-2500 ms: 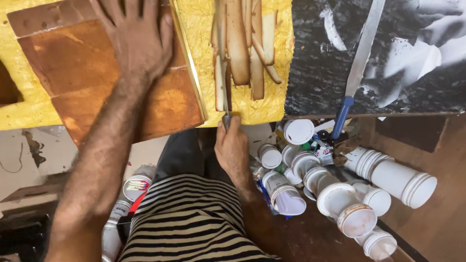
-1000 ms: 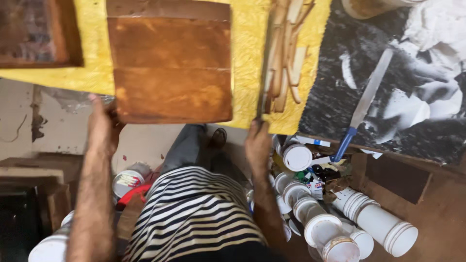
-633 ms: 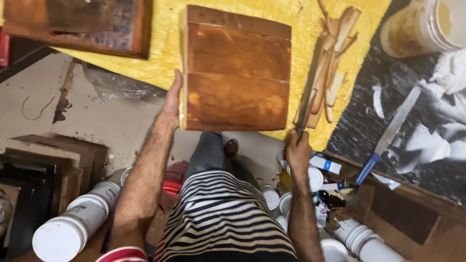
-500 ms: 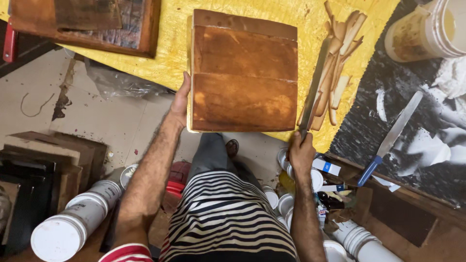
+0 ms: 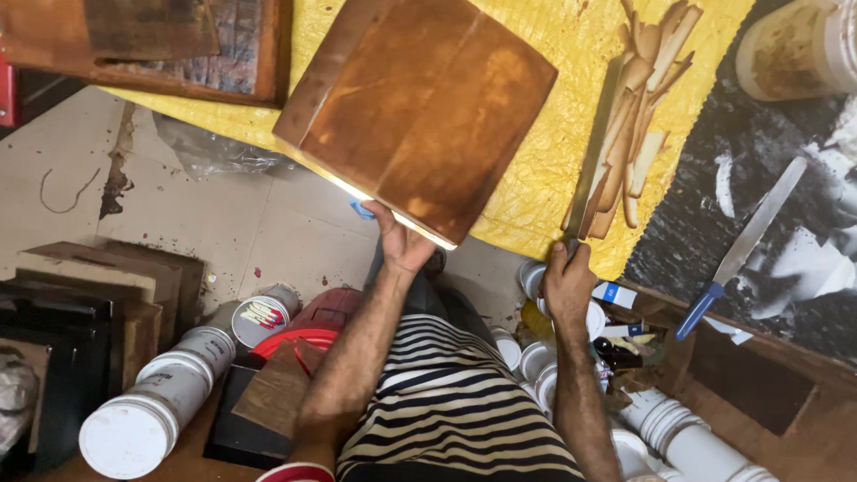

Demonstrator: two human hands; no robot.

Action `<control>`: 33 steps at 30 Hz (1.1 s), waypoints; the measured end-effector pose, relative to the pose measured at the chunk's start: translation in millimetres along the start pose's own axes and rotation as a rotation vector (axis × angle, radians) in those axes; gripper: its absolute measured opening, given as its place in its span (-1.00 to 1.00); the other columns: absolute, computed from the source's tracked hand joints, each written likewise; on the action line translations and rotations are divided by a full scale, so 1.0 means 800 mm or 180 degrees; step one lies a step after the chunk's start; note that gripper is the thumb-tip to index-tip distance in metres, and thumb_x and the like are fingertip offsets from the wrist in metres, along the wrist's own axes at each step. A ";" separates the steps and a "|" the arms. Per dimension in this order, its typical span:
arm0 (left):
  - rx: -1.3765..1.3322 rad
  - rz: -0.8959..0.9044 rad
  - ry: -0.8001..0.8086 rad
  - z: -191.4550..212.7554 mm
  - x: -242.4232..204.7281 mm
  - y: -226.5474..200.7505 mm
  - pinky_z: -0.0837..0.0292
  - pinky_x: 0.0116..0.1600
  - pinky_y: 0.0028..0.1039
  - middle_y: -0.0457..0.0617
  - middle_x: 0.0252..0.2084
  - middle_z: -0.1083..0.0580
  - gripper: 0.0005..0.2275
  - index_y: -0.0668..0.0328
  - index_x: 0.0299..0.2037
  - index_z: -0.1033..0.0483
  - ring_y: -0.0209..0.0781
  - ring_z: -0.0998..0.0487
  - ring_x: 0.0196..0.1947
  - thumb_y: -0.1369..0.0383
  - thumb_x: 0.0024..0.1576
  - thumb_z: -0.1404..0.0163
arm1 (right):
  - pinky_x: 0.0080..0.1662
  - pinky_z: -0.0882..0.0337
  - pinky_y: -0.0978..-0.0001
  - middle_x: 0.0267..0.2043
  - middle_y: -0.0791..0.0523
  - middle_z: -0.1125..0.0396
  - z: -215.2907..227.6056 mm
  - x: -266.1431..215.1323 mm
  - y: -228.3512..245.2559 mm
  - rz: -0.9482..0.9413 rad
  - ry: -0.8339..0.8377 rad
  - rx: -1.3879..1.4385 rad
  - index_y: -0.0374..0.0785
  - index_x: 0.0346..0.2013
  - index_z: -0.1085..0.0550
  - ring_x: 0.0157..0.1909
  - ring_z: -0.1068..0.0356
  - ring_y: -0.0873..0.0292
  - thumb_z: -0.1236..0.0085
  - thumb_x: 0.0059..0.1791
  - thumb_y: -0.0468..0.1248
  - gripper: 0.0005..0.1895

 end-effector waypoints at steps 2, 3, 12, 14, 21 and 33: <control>-0.0142 0.0087 -0.0011 0.001 -0.005 0.018 -0.09 0.51 -0.04 -0.03 0.51 -0.22 0.04 0.05 0.54 -0.08 0.03 -0.14 0.49 -0.41 -0.09 -0.01 | -0.19 -0.41 -0.15 -0.33 -0.28 -0.42 0.002 -0.004 0.007 0.0286 -0.0152 -0.0037 -0.38 -0.06 -0.37 -0.22 -0.46 -0.38 0.03 0.15 -0.09 -0.65; 0.0000 0.0187 0.0075 -0.003 -0.011 0.028 -0.08 0.53 -0.04 0.01 0.52 -0.21 0.07 0.10 0.53 -0.07 0.04 -0.13 0.51 -0.41 -0.12 -0.02 | -0.18 -0.41 -0.14 -0.31 -0.28 -0.42 0.002 -0.005 0.009 0.0375 -0.0214 -0.0005 -0.38 -0.05 -0.38 -0.21 -0.46 -0.38 0.02 0.15 -0.10 -0.66; 0.2849 0.2891 0.0775 -0.034 -0.061 0.094 -0.40 0.31 -0.11 0.18 0.26 -0.46 -0.40 0.24 0.30 -0.26 0.03 -0.49 0.24 0.09 0.15 -0.16 | -0.27 -0.38 -0.15 -0.35 -0.26 -0.42 -0.004 -0.020 0.014 -0.0084 -0.0216 -0.0136 -0.37 -0.07 -0.33 -0.25 -0.45 -0.39 -0.08 0.12 -0.11 -0.66; 0.3853 0.3214 0.1072 -0.059 -0.058 0.092 -0.47 0.22 -0.20 0.14 0.12 -0.55 -0.54 0.27 0.21 -0.42 -0.05 -0.56 0.13 0.22 0.15 -0.18 | -0.30 -0.36 -0.16 -0.38 -0.25 -0.41 -0.002 -0.026 0.028 -0.0078 -0.0356 -0.0226 -0.37 -0.09 -0.33 -0.29 -0.44 -0.39 -0.09 0.11 -0.12 -0.67; 0.7476 -0.1038 0.1629 -0.268 0.100 0.040 -0.18 0.43 0.08 0.07 0.30 -0.43 -0.72 0.16 0.15 -0.56 0.18 -0.26 0.47 0.32 0.26 -0.06 | -0.37 -0.34 -0.15 -0.46 -0.22 -0.37 -0.020 -0.041 0.097 0.0008 -0.0047 0.0012 -0.37 -0.10 -0.28 -0.42 -0.42 -0.33 -0.03 0.12 -0.19 -0.72; 0.8573 -0.1580 0.1467 -0.264 0.204 0.076 0.44 0.43 0.47 0.03 0.52 -0.22 -0.51 0.04 0.52 -0.28 0.30 -0.06 0.51 0.09 0.43 0.10 | -0.34 -0.32 -0.22 -0.40 -0.29 -0.36 -0.013 -0.041 0.162 0.0096 -0.0127 -0.0238 -0.43 -0.01 -0.26 -0.36 -0.38 -0.43 -0.05 0.11 -0.23 -0.68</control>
Point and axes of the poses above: each hand's wrist, its own x-axis towards the middle knuckle, its own z-axis out of the back of the hand, y = z × x, the point moved 9 cm from there along x, towards the middle knuckle
